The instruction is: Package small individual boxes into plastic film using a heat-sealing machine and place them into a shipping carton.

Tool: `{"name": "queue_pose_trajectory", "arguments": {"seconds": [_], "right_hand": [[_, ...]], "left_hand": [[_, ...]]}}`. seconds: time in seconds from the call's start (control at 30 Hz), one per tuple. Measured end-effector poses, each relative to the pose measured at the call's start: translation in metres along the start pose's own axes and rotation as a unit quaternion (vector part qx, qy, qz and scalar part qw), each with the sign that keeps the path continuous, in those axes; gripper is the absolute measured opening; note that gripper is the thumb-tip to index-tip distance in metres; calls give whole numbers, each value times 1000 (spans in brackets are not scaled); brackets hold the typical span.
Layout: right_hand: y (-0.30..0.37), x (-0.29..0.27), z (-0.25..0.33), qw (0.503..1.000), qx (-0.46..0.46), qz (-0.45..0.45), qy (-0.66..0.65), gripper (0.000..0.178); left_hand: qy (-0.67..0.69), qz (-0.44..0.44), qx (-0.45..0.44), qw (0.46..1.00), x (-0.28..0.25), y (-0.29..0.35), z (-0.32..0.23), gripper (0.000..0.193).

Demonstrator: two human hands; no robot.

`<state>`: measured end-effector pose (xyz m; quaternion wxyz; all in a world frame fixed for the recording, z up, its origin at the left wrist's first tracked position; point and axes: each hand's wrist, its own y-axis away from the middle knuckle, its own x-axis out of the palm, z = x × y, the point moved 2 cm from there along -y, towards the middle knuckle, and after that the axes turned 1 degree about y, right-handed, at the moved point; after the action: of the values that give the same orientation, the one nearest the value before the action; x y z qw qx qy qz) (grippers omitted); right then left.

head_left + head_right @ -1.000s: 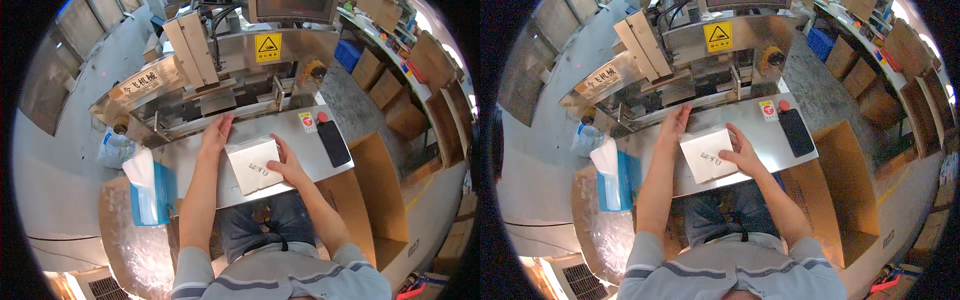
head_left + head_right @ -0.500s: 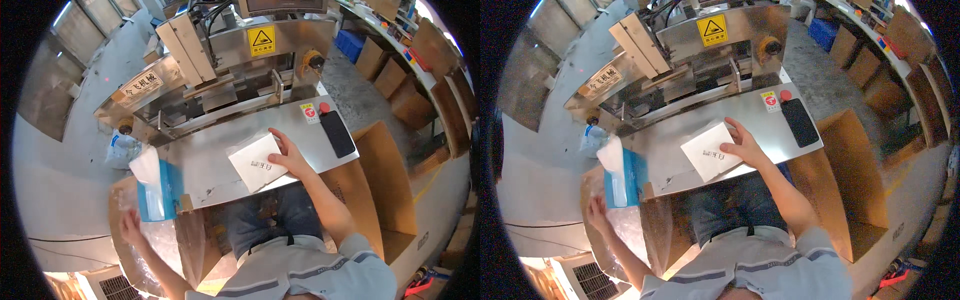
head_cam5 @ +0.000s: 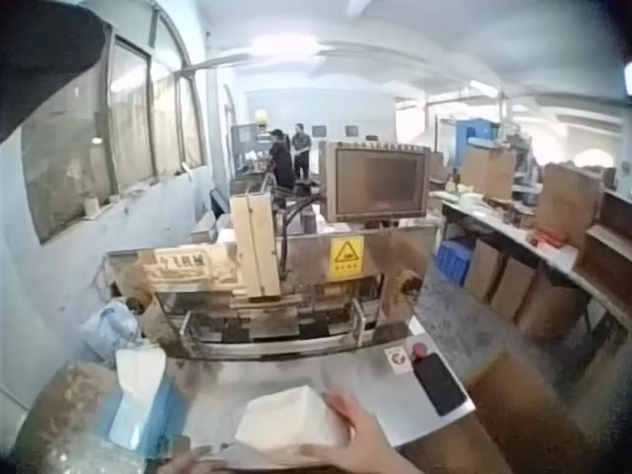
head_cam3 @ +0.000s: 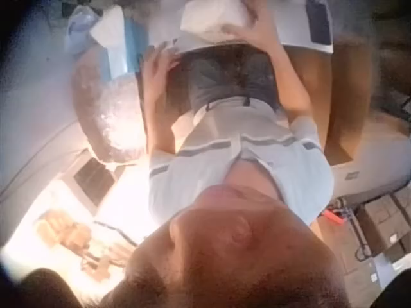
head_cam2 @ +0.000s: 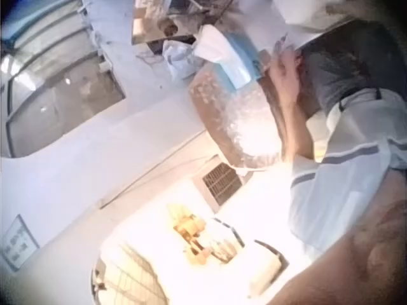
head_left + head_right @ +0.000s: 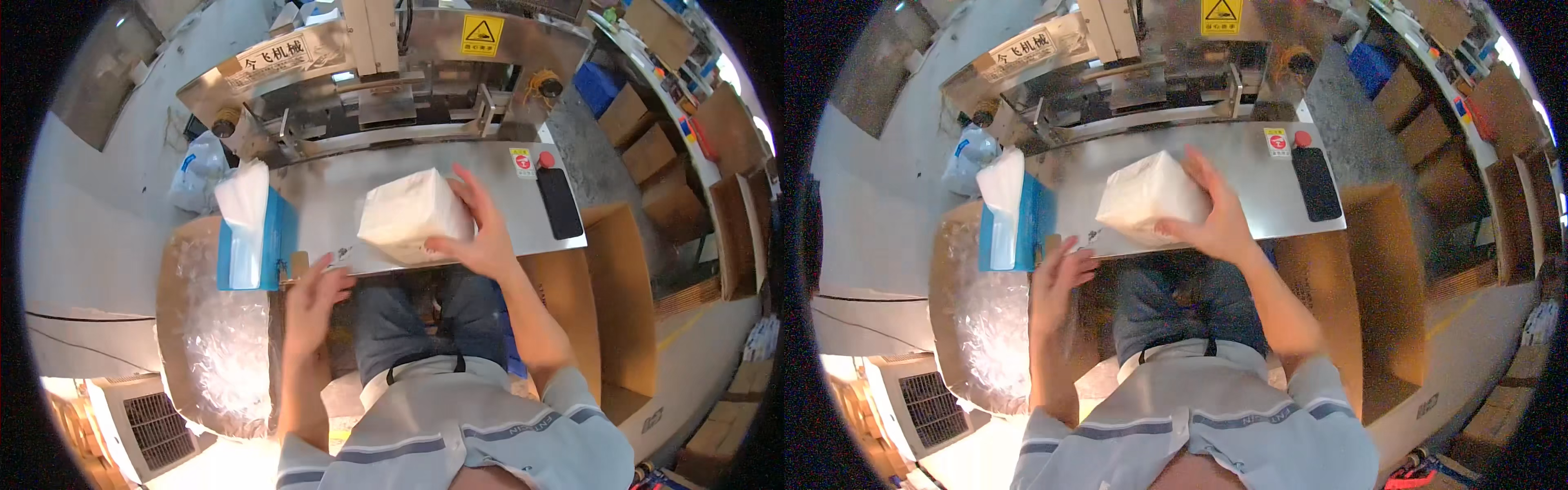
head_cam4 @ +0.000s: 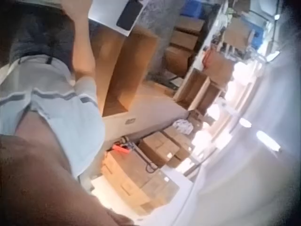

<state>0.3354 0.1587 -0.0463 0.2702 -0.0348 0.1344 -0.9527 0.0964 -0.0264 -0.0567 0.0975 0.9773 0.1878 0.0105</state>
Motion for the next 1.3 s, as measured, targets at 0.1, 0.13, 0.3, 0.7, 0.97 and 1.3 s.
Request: {"name": "queue_pose_trajectory", "arguments": {"seconds": [0.1, 0.13, 0.3, 0.7, 0.97, 1.3], "right_hand": [[24, 8, 35, 912, -249, 10, 326, 84], [32, 12, 42, 883, -284, 30, 374, 79], [64, 13, 52, 850, -318, 66, 415, 53], [101, -112, 72, 868, -257, -7, 425, 71], [144, -242, 75, 822, -158, -240, 493, 56], [332, -426, -204, 764, 447, -464, 31, 73]], "left_hand": [[172, 72, -57, 981, 52, -21, -12, 70], [287, 121, -90, 946, 66, -32, -16, 66], [288, 184, -13, 940, 115, -68, -7, 59], [207, 278, -207, 915, 190, -70, -38, 71], [-111, 262, 47, 957, 254, -102, -24, 69], [-605, 138, 340, 706, 294, -133, 45, 74]]}}
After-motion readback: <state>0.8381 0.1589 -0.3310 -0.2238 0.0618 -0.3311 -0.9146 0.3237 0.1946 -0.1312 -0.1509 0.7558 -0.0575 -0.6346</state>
